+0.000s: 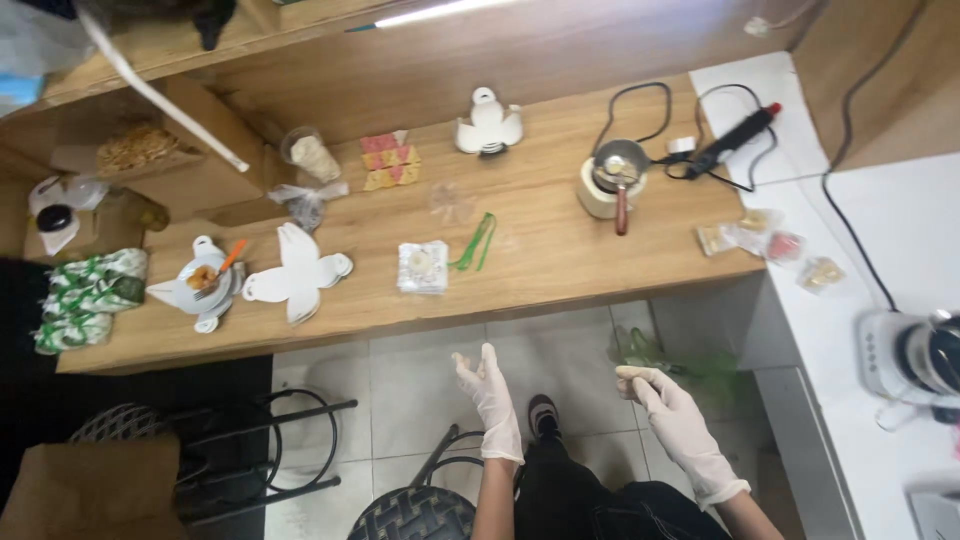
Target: Packaging and tying ribbons on individual candle products in a studio.
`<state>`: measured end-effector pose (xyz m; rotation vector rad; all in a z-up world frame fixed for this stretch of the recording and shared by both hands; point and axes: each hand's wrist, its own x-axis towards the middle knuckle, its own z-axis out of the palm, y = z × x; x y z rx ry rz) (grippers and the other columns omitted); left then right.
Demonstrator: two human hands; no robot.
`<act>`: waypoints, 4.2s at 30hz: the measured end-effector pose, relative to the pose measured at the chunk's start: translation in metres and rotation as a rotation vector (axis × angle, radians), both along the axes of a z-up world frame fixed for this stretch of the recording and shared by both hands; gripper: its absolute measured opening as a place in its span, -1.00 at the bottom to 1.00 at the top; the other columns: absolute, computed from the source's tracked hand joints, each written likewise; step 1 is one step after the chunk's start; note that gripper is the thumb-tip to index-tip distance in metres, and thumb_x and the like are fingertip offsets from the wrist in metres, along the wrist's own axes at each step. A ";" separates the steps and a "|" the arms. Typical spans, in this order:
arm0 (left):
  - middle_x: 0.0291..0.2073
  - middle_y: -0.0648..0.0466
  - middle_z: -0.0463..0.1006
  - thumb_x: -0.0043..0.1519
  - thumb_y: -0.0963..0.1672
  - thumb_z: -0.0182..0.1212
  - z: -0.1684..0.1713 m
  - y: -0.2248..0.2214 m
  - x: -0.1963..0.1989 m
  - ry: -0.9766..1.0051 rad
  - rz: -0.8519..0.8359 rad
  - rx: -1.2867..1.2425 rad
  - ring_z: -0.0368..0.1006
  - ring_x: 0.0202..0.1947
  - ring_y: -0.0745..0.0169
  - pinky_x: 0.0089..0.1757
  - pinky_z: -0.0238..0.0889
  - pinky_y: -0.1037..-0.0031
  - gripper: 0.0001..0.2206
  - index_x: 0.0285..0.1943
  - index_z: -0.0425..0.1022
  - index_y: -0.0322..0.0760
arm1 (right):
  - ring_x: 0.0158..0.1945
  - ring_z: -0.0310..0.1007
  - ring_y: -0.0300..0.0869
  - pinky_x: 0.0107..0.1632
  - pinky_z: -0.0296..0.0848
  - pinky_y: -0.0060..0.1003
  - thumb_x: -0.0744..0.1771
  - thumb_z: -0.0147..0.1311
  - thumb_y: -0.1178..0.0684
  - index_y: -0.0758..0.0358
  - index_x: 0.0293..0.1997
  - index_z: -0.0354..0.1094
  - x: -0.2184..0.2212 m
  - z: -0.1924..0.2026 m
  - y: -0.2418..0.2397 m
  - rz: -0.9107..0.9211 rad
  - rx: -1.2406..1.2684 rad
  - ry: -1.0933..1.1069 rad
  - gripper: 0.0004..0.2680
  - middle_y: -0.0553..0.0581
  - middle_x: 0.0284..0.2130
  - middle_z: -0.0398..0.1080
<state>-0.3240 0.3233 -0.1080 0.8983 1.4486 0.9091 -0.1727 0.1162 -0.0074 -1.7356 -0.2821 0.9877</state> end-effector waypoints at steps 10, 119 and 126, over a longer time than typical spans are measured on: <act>0.39 -0.11 0.12 0.28 -0.10 0.20 0.024 0.061 -0.077 0.066 0.383 0.190 0.29 0.25 0.02 0.18 0.23 0.28 -0.44 0.43 0.11 -0.38 | 0.00 0.49 -0.23 0.16 0.46 -0.31 0.40 -0.10 0.12 0.35 0.10 0.44 -0.013 -0.019 0.155 0.350 0.141 0.171 -0.77 0.10 -0.13 0.51; -0.15 -0.16 0.38 0.29 -0.09 0.11 0.110 0.572 -0.276 1.147 -0.416 0.440 0.46 -0.28 -0.14 -0.39 0.35 0.00 -0.76 0.13 0.38 -0.04 | 0.23 0.02 0.44 0.26 0.12 0.23 -0.04 0.53 -0.15 -0.09 0.17 0.34 -0.288 0.052 0.736 0.800 0.215 -1.168 -0.33 0.59 0.17 0.00; -0.10 -0.20 0.31 0.09 -0.13 0.39 0.160 0.385 -0.155 1.148 -0.524 0.295 0.46 -0.29 -0.12 -0.53 0.37 0.11 -0.41 0.28 0.16 -0.02 | 0.30 0.02 0.47 0.31 0.15 0.19 -0.04 0.45 -0.01 -0.10 0.05 0.40 -0.172 0.052 0.557 0.732 0.226 -1.149 -0.43 0.59 0.25 0.01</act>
